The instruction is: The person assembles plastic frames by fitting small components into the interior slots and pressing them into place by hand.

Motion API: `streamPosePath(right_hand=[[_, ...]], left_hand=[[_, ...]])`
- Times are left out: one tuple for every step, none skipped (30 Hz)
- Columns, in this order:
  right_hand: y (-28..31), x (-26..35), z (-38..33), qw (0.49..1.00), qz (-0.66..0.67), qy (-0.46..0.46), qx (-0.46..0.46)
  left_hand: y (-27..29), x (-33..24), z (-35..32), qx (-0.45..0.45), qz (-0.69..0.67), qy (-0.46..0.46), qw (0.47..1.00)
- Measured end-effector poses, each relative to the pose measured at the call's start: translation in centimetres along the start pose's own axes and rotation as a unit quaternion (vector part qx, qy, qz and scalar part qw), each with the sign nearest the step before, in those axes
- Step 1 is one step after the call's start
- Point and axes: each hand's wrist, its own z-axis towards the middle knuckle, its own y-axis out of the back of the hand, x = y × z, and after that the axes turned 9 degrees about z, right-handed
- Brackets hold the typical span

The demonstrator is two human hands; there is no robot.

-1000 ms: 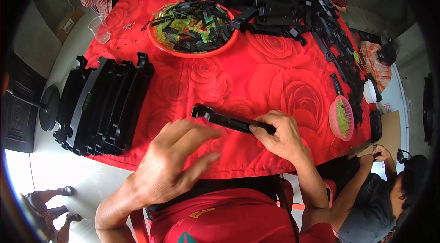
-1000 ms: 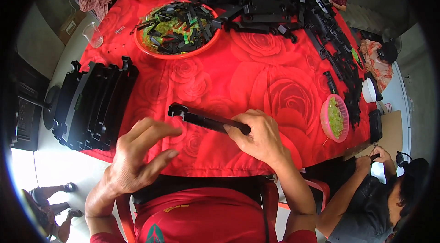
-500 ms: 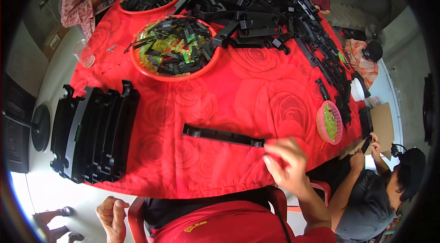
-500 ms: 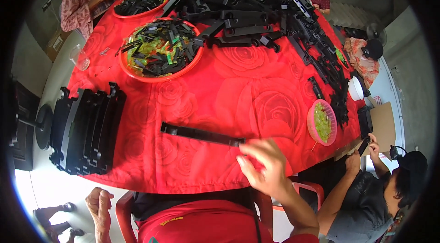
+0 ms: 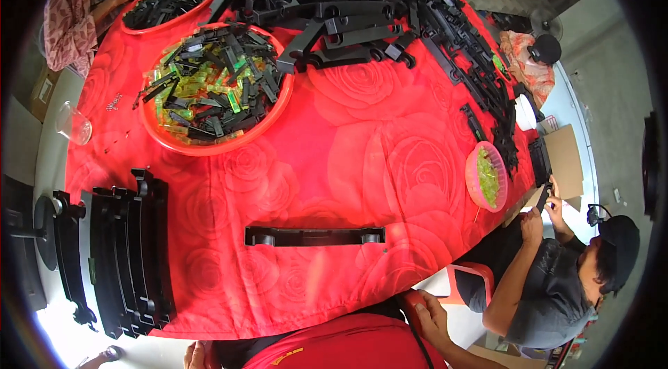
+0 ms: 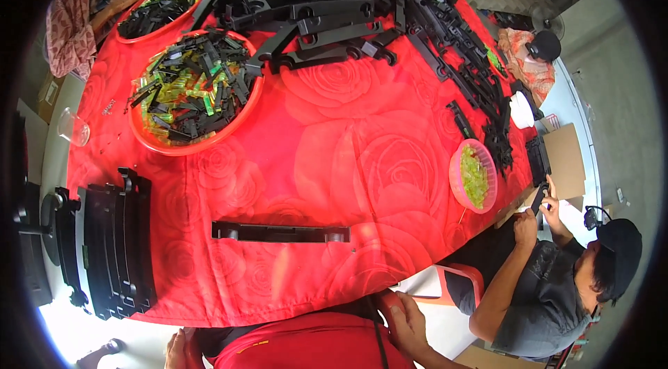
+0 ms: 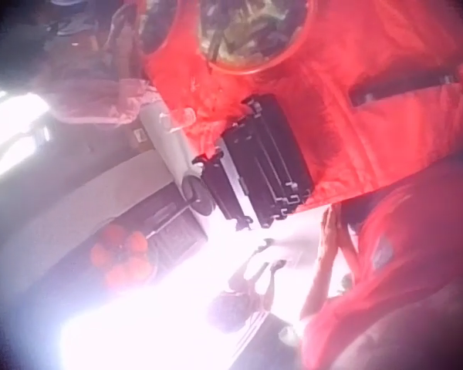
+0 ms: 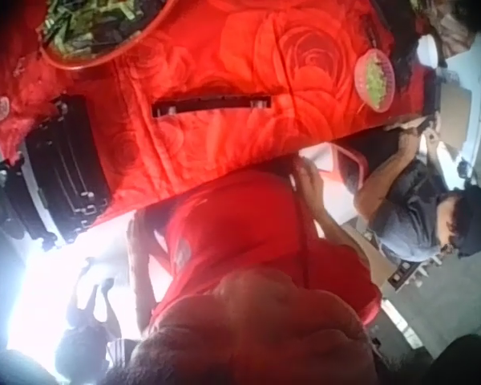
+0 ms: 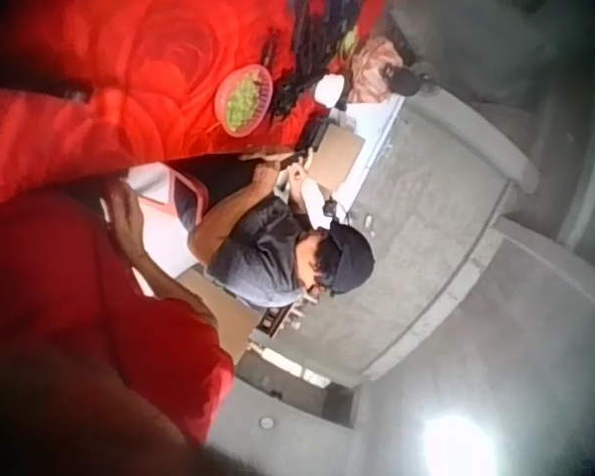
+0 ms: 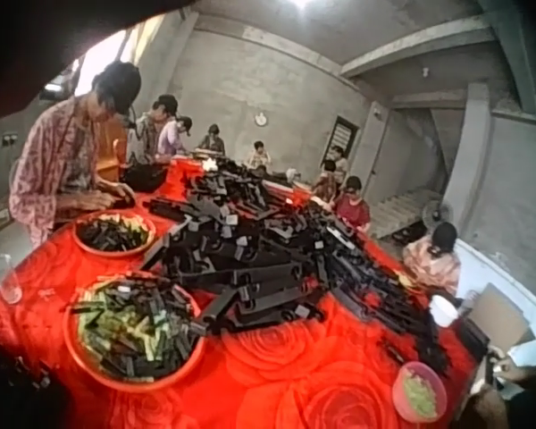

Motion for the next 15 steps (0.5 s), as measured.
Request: streamPosePath(right_hand=[[-0.4, 0.1, 0.1, 0.997, 0.064, -0.038, -0.01], [-0.8, 0.4, 0.6, 0.989, 0.127, -0.073, -0.02], [-0.6, 0.2, 1.1, 0.989, 0.126, -0.078, -0.018], [0.3, -0.1, 1.2, 0.965, 0.201, -0.168, -0.005], [0.3, -0.2, 1.8, 0.926, 0.274, -0.26, 0.015], [0.2, -0.1, 1.9, 0.925, 0.271, -0.266, 0.016], [0.0, 0.2, 1.8, 0.946, 0.203, -0.253, 0.021], [-0.4, 0.7, 1.8, 0.961, 0.135, -0.239, 0.026], [-0.8, 1.3, 1.8, 0.97, 0.108, -0.214, 0.024], [-1.1, 1.7, 1.9, 0.97, 0.104, -0.218, 0.025], [-1.4, 2.1, 1.8, 0.98, 0.082, -0.178, 0.022], [-1.4, 2.2, 1.8, 0.988, 0.06, -0.138, 0.02], [-0.6, 0.3, 1.2, 0.988, 0.047, -0.142, 0.023], [-0.7, 0.6, 1.3, 0.988, 0.047, -0.146, 0.025], [-0.7, 1.1, 1.3, 0.987, 0.037, -0.153, 0.029]], left_hand=[[-0.2, 1.1, 0.0, 0.007, -0.015, -0.031, 0.999], [-0.8, 2.9, 0.1, 0.011, -0.032, -0.062, 0.998], [-1.5, 4.7, 0.0, 0.014, -0.031, -0.057, 0.998], [-2.5, 6.7, 0.1, 0.007, -0.029, -0.078, 0.997], [-2.7, 7.0, 0.1, -0.003, -0.026, -0.089, 0.996], [-2.8, 7.5, 0.5, 0.001, -0.027, -0.084, 0.996], [-3.1, 7.8, 0.5, -0.003, -0.022, -0.081, 0.996], [-3.5, 8.2, 0.4, -0.007, -0.018, -0.079, 0.997], [-3.6, 8.0, 0.6, -0.011, -0.015, -0.077, 0.997], [-3.8, 7.8, 0.7, -0.014, -0.012, -0.075, 0.997], [-3.9, 7.4, 0.9, -0.018, -0.007, -0.074, 0.997], [-4.0, 7.1, 1.0, -0.021, -0.002, -0.074, 0.997], [-4.0, 6.7, 1.2, -0.025, 0.004, -0.074, 0.997], [-3.8, 6.4, 1.5, -0.03, 0.01, -0.074, 0.997], [-3.7, 6.1, 1.8, -0.034, 0.018, -0.074, 0.997]])
